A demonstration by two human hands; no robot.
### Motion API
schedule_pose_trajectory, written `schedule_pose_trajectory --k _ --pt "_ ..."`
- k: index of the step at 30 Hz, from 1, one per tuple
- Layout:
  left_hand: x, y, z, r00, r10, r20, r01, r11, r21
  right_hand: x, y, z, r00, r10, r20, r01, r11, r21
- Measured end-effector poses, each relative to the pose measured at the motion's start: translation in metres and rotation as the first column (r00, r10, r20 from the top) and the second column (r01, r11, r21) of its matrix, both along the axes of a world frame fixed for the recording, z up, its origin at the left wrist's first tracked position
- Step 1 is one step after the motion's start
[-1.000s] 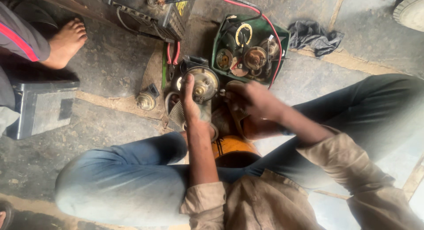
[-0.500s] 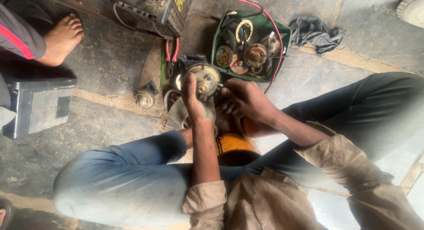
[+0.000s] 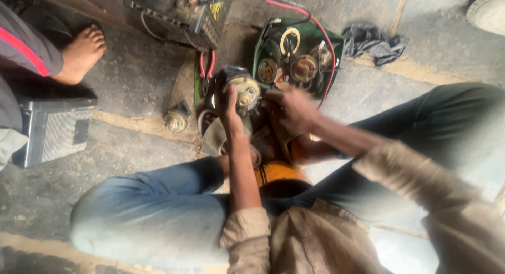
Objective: The person sits on the floor and uses a wrench to loosen and remove a bolt from a cylindrical mechanical component. They then separate the component into two parts and place the pieces into a green tray.
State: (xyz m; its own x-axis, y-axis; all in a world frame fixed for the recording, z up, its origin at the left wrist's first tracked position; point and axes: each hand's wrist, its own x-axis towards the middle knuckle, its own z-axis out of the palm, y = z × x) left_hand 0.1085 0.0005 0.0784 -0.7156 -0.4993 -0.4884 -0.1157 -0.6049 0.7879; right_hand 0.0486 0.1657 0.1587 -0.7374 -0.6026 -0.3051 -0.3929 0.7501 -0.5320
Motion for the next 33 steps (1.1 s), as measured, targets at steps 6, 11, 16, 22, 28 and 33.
schedule_pose_trajectory --k 6,11,16,22,28,33 --pt "0.001 -0.003 -0.001 0.994 -0.107 -0.027 0.108 0.994 0.030 -0.049 0.008 0.026 0.866 0.245 -0.437 -0.228 0.969 0.093" --pt "0.001 -0.003 -0.004 0.986 0.081 -0.144 -0.050 0.978 0.202 -0.015 0.000 0.010 0.972 0.074 0.225 -0.024 0.976 -0.217" --pt "0.004 0.000 -0.008 0.994 0.103 -0.029 -0.097 0.981 0.165 -0.010 0.002 -0.007 0.856 0.068 0.512 0.118 0.940 -0.321" --pt "0.005 0.001 -0.008 0.977 0.103 -0.189 -0.057 0.971 0.231 -0.013 0.007 -0.010 0.818 0.088 0.569 0.122 0.939 -0.320" --pt "0.003 0.005 -0.006 0.987 0.130 -0.097 -0.109 0.975 0.196 -0.005 -0.006 -0.013 0.722 -0.092 0.686 0.328 0.918 -0.221" --pt "0.003 -0.005 -0.001 0.997 -0.061 -0.045 0.066 0.992 0.108 -0.014 -0.001 0.008 0.908 0.229 -0.350 -0.232 0.972 0.034"
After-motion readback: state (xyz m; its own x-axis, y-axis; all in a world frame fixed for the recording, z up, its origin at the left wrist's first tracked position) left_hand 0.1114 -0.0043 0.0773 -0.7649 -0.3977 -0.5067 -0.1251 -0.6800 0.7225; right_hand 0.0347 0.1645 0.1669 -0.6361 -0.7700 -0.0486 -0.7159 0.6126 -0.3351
